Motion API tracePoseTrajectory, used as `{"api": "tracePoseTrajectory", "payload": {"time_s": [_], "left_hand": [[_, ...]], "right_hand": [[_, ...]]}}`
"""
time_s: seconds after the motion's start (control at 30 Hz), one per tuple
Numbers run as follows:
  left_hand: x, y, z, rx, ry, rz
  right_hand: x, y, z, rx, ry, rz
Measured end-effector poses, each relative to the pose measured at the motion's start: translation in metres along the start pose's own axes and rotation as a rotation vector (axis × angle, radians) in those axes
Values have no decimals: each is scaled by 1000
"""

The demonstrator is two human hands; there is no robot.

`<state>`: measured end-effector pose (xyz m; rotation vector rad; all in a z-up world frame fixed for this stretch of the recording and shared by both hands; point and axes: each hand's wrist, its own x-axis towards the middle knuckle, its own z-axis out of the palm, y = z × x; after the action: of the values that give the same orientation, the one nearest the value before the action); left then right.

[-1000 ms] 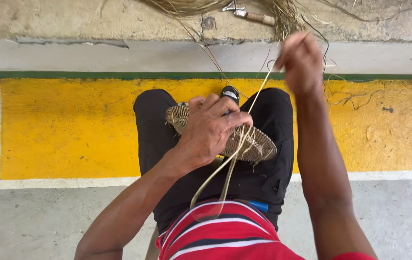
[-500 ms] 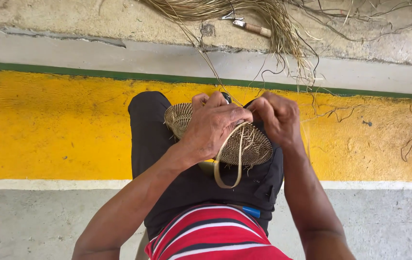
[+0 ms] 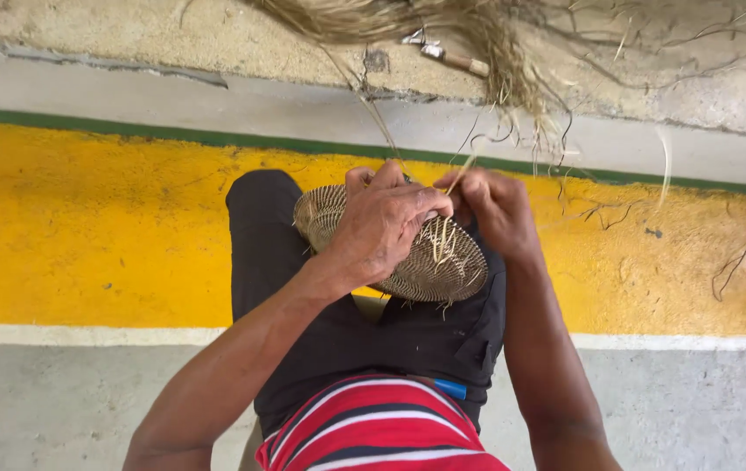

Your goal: Manually weave the edges of a circular wicker basket or fan using dried plant fibers.

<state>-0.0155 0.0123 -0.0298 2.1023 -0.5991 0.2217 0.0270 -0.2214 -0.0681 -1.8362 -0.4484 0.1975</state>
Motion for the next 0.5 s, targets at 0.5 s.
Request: {"api": "tracePoseTrajectory", "payload": {"time_s": [0.5], "left_hand": [[-7, 7, -6, 52, -110, -3]], "right_hand": [[161, 98, -69, -694, 772, -540]]}}
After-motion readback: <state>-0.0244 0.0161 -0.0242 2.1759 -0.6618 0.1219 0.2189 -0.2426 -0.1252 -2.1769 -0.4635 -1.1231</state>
